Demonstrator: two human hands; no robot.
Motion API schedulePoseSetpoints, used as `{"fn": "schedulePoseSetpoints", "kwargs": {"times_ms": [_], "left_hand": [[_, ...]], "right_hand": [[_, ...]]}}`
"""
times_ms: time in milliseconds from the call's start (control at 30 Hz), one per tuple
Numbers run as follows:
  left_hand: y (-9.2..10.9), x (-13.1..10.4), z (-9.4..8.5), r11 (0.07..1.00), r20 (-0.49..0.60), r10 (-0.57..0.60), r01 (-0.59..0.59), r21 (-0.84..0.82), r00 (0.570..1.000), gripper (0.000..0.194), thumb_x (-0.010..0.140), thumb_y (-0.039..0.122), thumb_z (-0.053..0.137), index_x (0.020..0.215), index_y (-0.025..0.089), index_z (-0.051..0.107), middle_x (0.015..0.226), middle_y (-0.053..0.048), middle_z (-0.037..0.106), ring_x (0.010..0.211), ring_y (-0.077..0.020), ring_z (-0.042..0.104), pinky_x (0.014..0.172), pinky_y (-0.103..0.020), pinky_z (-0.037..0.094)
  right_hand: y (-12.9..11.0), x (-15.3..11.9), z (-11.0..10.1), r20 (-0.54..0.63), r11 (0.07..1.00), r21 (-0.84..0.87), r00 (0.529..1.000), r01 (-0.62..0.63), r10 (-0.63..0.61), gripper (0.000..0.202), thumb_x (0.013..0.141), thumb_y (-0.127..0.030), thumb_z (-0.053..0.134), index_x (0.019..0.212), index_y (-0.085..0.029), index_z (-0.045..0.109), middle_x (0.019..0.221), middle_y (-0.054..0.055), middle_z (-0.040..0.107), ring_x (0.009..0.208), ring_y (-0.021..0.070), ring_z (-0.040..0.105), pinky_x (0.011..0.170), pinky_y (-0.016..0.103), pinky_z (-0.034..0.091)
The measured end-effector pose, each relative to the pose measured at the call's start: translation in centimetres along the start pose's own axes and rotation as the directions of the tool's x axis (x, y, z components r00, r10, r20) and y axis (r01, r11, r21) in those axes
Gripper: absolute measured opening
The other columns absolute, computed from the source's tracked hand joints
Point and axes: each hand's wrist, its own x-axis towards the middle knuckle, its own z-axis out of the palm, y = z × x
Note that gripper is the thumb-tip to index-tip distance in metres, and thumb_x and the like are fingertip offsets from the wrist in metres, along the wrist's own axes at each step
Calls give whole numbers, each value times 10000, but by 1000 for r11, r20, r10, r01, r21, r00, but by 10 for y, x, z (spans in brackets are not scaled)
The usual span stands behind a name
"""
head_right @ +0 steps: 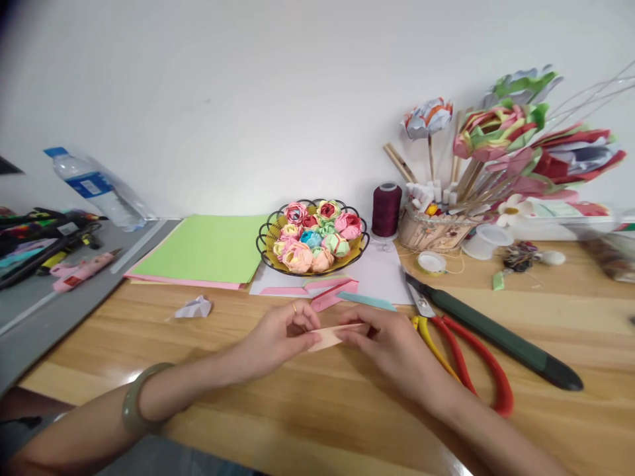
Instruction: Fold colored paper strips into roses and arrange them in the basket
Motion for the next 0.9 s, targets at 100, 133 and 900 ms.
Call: {"fn": "schedulePoseSetpoints", "kwargs": {"times_ms": [100,133,900], "left_hand": [[0,1,2,985,151,-87,108,-136,985,188,689,201,626,863,150,577,696,22,583,634,-93,522,608,-218,382],[1,1,3,980,190,-112,140,-143,975,161,678,190,635,828,144,598,701,20,589,637,-92,520,613,-218,381],[10,0,0,965,76,-173,185,-186,982,80,688,199,648,707,125,625,618,22,561,582,-75,491,578,-205,400]], "right_hand": [[-5,0,-1,5,973,204,994,-109,110,275,774,-448,562,859,-192,618,662,-4,624,594,142,564,512,245,419],[-5,0,-2,-7,959,253,991,-124,130,289,769,-453,571,889,-192,600,627,-17,597,569,134,544,498,241,402],[2,0,-1,46,930,292,975,-223,219,437,763,-446,567,1115,-196,496,629,-27,573,604,149,540,561,271,395]]}}
